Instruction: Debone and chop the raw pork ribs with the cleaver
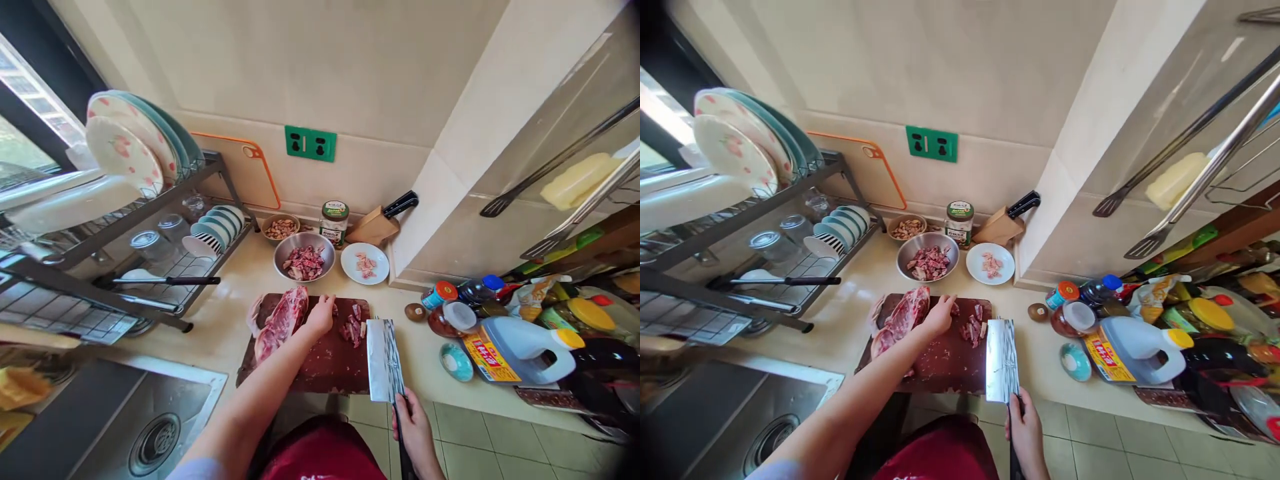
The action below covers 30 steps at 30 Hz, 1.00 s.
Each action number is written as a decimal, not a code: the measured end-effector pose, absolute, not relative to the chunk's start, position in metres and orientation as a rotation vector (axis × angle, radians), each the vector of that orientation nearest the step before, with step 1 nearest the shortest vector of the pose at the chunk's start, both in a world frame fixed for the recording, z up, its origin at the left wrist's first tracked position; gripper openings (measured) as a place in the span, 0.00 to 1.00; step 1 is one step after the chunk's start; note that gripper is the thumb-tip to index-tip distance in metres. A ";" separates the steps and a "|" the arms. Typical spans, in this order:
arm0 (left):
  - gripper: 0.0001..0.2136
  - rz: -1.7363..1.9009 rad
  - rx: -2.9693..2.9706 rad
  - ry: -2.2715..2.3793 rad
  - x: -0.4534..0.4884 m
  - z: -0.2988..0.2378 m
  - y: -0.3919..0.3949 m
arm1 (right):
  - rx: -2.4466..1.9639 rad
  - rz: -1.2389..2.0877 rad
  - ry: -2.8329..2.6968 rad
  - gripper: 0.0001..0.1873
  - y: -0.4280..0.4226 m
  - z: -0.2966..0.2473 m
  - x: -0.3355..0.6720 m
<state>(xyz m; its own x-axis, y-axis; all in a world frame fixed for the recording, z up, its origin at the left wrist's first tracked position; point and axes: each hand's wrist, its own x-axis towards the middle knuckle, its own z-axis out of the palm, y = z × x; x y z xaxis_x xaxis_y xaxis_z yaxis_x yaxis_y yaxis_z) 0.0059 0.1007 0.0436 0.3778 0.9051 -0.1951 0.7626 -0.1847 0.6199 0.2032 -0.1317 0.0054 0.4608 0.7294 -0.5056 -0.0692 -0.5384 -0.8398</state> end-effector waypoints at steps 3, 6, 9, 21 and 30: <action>0.34 0.191 1.969 1.416 0.014 0.030 0.104 | -1.883 1.192 -0.599 0.34 -0.112 0.000 0.209; 0.51 0.221 1.929 1.302 0.017 0.026 0.091 | -1.892 1.248 -0.679 0.35 -0.089 0.005 0.211; 0.58 0.294 1.882 1.291 0.029 0.023 0.078 | -1.914 1.310 -0.787 0.37 -0.068 0.006 0.212; 0.50 0.739 1.771 1.596 0.012 0.065 0.114 | -1.580 1.585 -1.271 0.25 0.041 0.068 0.213; 0.31 0.514 1.782 1.880 -0.056 0.106 0.205 | -1.398 1.444 -1.612 0.20 0.154 0.147 0.172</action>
